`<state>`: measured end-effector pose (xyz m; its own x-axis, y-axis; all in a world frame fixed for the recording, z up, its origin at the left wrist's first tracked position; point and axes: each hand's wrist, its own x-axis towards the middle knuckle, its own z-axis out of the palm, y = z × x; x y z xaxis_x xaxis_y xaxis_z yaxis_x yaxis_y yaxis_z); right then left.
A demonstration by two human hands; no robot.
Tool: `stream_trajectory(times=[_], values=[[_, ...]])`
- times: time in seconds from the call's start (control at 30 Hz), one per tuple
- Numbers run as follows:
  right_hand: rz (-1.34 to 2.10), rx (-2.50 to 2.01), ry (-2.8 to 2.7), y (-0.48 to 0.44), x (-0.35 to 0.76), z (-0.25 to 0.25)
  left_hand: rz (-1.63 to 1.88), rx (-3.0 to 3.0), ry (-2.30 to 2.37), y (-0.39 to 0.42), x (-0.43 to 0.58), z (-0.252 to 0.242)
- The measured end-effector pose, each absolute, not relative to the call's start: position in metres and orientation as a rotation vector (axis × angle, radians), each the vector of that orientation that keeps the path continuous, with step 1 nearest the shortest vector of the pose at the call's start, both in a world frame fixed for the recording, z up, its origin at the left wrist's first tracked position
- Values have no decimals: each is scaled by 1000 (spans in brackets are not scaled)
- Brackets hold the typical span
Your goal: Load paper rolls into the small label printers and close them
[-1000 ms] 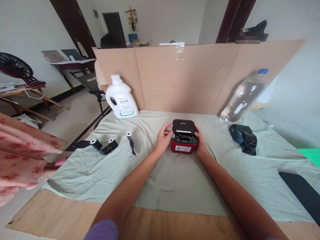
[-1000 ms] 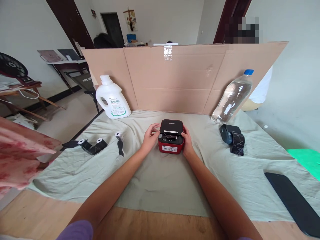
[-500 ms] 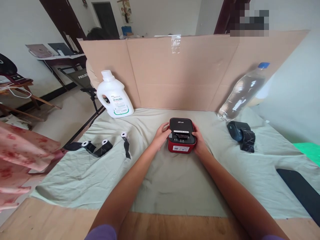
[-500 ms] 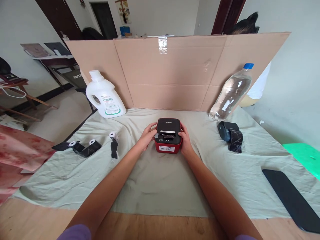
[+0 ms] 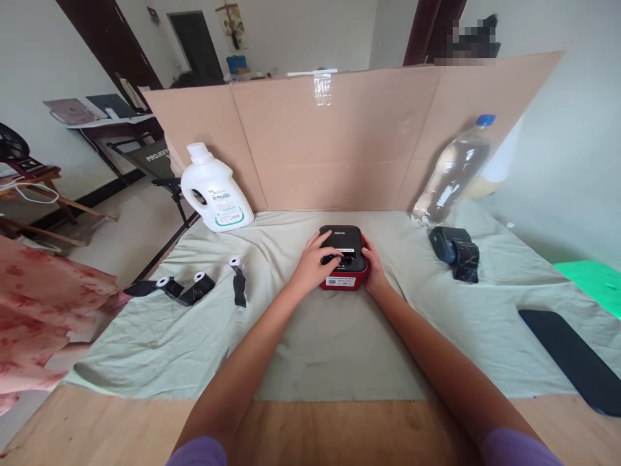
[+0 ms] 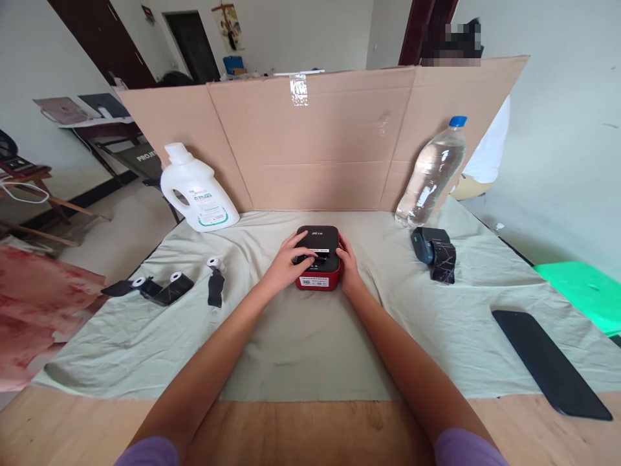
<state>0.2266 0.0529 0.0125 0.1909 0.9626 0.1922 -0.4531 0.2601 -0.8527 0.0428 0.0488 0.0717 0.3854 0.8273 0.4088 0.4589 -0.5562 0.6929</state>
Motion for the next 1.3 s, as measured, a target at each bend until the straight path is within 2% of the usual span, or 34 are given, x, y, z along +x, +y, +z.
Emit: stream_trajectory(times=[0.1, 0.23, 0.43, 0.57, 0.97, 1.07, 1.3], values=[[1100, -759, -848, 55, 229, 8, 1189, 2069, 1108, 41, 51, 61], [1034, -845, -856, 51, 229, 1, 1319, 1562, 1091, 30, 60, 45], [1036, -880, -892, 32, 209, 2, 1216, 988, 952, 24, 60, 39], [1112, -914, -943, 18, 185, 20, 1196, 941, 955, 12, 36, 47], [1426, -949, -1163, -23, 106, 56, 1474, 892, 936, -41, -65, 48], [1395, -889, -1158, 1, 91, 73, 1527, 931, 923, -15, -82, 65], [1393, -903, -1115, 122, 9, 107, 1598, 999, 817, 111, -156, 115]])
